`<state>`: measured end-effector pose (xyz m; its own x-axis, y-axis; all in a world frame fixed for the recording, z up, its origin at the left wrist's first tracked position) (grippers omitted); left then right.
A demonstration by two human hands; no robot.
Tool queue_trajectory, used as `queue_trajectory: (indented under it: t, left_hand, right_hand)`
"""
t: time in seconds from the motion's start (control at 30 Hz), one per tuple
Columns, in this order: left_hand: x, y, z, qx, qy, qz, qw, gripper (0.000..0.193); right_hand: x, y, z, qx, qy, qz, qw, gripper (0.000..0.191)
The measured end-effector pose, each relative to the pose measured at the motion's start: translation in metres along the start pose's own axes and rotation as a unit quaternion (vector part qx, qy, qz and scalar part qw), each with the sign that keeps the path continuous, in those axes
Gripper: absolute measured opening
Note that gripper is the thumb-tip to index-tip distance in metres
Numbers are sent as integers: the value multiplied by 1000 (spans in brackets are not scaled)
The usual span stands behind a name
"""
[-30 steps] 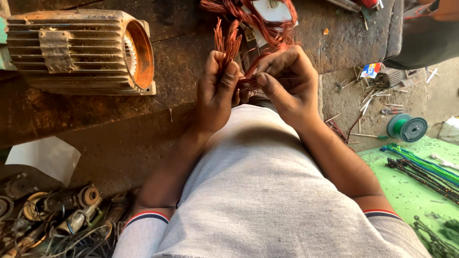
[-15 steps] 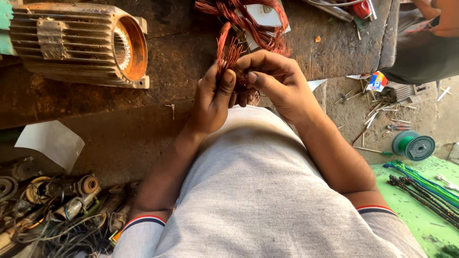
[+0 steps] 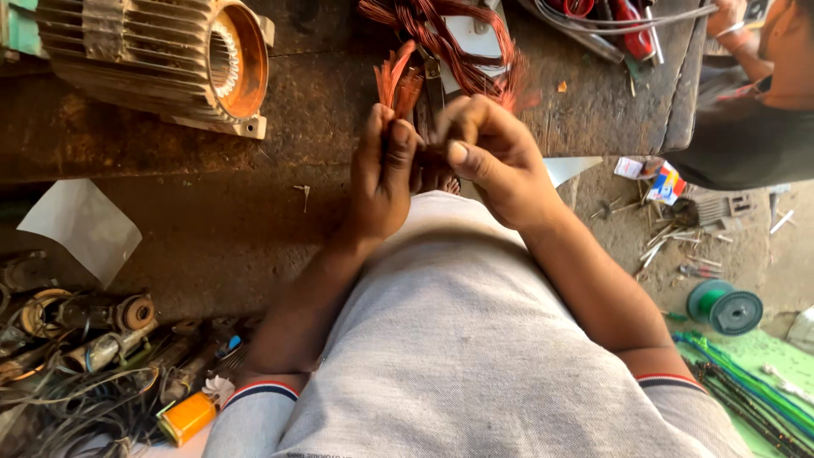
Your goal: The person stands at a workbench holding a bundle of red copper winding wires and twists the strands together by hand, working section by section along the bundle. They gather and fold the wires, twist them into a braided form, and set the twisted bundle on the bench.
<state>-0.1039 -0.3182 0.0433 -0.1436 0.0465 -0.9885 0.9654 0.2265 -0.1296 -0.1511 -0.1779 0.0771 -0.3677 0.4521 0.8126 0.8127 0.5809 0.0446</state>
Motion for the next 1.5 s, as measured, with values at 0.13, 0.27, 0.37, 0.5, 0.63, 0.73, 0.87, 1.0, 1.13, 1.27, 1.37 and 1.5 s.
queue_trajectory:
  t: [0.13, 0.27, 0.37, 0.5, 0.63, 0.73, 0.87, 1.0, 1.13, 1.27, 1.37, 1.5]
  left_hand:
    - [-5, 2, -10, 28, -1, 26, 999, 26]
    - [-19, 0, -13, 57, -6, 14, 998, 31]
    - [-21, 0, -12, 67, 0, 31, 997, 36]
    - [-19, 1, -13, 67, 15, 38, 997, 38]
    - [-16, 0, -13, 67, 11, 30, 997, 39]
    - [-17, -1, -13, 70, 9, 25, 997, 39]
    - [-19, 0, -12, 63, -21, 16, 998, 39]
    - [-20, -1, -12, 64, -7, 22, 998, 37]
    - [-22, -1, -14, 76, 26, 31, 996, 37]
    - [-22, -2, -12, 80, 9, 28, 996, 38]
    - [-23, -2, -10, 84, -5, 8, 996, 42]
    - [-19, 0, -8, 85, -2, 40, 996, 41]
  right_hand:
    - [12, 7, 6, -43, 81, 76, 993, 14]
    - [16, 15, 7, -75, 161, 68, 982, 40]
    - [10, 15, 3, -58, 107, 30, 992, 40]
    - [13, 14, 3, -57, 149, 71, 985, 34]
    - [14, 14, 7, -65, 179, 100, 977, 24]
    - [14, 14, 8, -72, 177, 100, 976, 23]
    - [17, 14, 5, -69, 185, 115, 974, 21]
    - [21, 12, 1, -54, 158, 139, 976, 17]
    - [15, 12, 6, -78, 129, 78, 985, 27]
    - [16, 11, 5, -62, 131, 93, 985, 19]
    - [15, 9, 1, -22, 107, 107, 988, 16]
    - [13, 11, 1, -32, 121, 101, 987, 19]
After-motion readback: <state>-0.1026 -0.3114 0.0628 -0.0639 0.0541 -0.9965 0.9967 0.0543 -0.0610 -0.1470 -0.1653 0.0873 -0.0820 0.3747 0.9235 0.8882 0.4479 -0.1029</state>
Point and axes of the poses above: each hand's wrist, its own y-axis away from the middle knuckle, its own z-axis out of the back of the hand, x = y × z, the point moved 7 cm from there along -y, towards the middle knuckle, and after that the axes turned 3 degrees about -x, right-handed, at the moved point
